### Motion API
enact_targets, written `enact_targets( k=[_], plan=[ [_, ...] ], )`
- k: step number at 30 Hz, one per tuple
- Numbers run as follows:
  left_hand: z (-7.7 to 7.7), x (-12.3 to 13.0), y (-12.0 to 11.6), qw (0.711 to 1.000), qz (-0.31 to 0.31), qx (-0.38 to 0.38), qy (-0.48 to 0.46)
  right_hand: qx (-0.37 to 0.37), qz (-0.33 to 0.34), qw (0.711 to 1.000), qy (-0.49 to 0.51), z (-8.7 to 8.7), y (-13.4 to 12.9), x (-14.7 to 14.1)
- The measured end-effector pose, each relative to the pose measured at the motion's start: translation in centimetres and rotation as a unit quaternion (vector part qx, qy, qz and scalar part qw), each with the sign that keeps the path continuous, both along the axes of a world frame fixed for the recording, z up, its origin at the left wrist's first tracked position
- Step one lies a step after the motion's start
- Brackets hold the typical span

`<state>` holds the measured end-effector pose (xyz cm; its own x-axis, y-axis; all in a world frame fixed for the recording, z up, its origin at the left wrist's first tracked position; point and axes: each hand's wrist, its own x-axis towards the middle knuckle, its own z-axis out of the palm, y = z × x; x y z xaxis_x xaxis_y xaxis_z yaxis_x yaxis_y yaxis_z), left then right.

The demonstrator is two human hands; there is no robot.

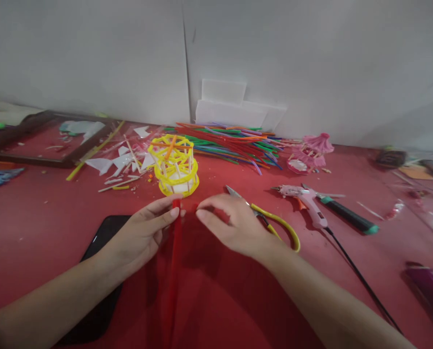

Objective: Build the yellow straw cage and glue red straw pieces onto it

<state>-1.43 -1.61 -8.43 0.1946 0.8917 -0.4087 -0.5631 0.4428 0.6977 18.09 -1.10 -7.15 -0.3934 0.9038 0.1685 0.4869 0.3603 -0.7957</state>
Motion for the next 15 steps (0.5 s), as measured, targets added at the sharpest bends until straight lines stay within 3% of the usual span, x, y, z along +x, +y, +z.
enact_targets(
  k=[2, 4, 8, 9, 10, 12, 15],
  plan=[
    [0.2, -0.1, 0.1, 1.0, 0.004, -0.003, -0.028, -0.18, 0.023, 0.981, 0.061, 0.4, -1.7, -1.7],
    [0.4, -0.2, 0.3, 0.999, 0.023, -0.014, -0.037, -0.312, 0.071, 0.94, 0.119, 0.5, -3.4, -3.4],
    [0.7, -0.5, 1.0, 0.998, 0.051, -0.025, -0.038, -0.525, 0.11, 0.786, 0.308, 0.6, -5.5, -5.5],
    [0.7, -0.5, 1.1, 0.998, 0.056, -0.012, -0.04, -0.552, 0.097, 0.76, 0.33, 1.0, -5.5, -5.4],
    [0.7, -0.6, 1.2, 0.997, 0.059, 0.004, -0.042, -0.561, 0.078, 0.754, 0.333, 1.6, -5.2, -4.9],
    [0.7, -0.6, 1.2, 0.996, 0.065, 0.029, -0.045, -0.506, 0.036, 0.806, 0.304, 3.4, -3.7, -3.2],
    [0.6, -0.5, 1.1, 0.998, 0.057, 0.012, -0.034, -0.287, -0.049, 0.938, 0.189, 6.5, 1.1, 0.6]
  ],
)
